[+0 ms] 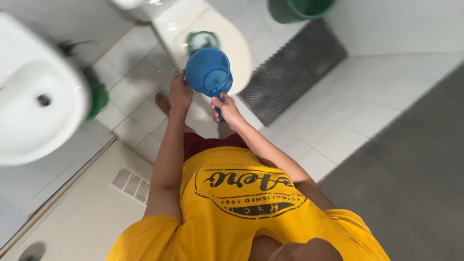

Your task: The person scrubs the toilet bowl and tank with a steel wool pad, then cleans the sink basin and faucet. They rinse the pad and a blue scoop under running water, then pour water from the scoop into the toilet bowl.

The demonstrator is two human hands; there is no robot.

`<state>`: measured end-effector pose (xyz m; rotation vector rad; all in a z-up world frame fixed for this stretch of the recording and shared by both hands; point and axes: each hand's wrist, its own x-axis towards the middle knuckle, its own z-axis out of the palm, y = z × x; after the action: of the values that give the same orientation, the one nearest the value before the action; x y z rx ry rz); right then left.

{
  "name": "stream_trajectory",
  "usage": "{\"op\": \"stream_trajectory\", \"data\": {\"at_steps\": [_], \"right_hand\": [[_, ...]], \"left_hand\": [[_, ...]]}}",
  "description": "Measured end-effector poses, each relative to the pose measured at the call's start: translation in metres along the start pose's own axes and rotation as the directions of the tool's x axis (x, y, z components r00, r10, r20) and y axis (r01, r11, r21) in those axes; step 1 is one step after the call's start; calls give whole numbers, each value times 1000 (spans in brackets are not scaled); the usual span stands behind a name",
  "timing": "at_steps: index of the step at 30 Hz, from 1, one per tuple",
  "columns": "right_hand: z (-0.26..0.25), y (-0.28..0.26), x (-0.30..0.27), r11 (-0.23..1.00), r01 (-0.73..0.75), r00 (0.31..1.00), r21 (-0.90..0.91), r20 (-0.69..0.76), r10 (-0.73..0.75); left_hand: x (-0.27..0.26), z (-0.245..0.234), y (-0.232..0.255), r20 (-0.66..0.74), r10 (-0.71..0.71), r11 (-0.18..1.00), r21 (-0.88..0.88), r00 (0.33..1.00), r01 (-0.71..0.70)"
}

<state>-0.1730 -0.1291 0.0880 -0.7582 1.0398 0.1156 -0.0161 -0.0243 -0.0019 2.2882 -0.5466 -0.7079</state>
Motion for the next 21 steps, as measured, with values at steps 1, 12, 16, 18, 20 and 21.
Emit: {"op": "stream_trajectory", "data": {"at_steps": [1, 12, 16, 18, 20, 21], "right_hand": [[-24, -5, 1, 999, 15, 1000, 28, -14, -15], [-179, -64, 43, 989, 122, 987, 78, -116, -113], [-206, -73, 62, 985, 120, 987, 124, -121, -105], [-226, -73, 73, 975, 103, 992, 197, -87, -87], [-248, -80, 85, 953, 96, 994, 289, -71, -78], [-258, -84, 90, 935, 97, 995, 341, -70, -77]], "left_hand": [[1, 22, 19, 43, 3, 1000, -19, 999, -2], [13, 125, 141, 266, 104, 993, 23, 958, -114], [48, 146, 161, 341, 132, 986, 54, 931, -160], [63, 158, 167, 360, 153, 981, 53, 920, -184], [82, 173, 180, 353, 179, 980, 16, 919, -197], [94, 183, 189, 356, 191, 977, 20, 915, -212]]}}
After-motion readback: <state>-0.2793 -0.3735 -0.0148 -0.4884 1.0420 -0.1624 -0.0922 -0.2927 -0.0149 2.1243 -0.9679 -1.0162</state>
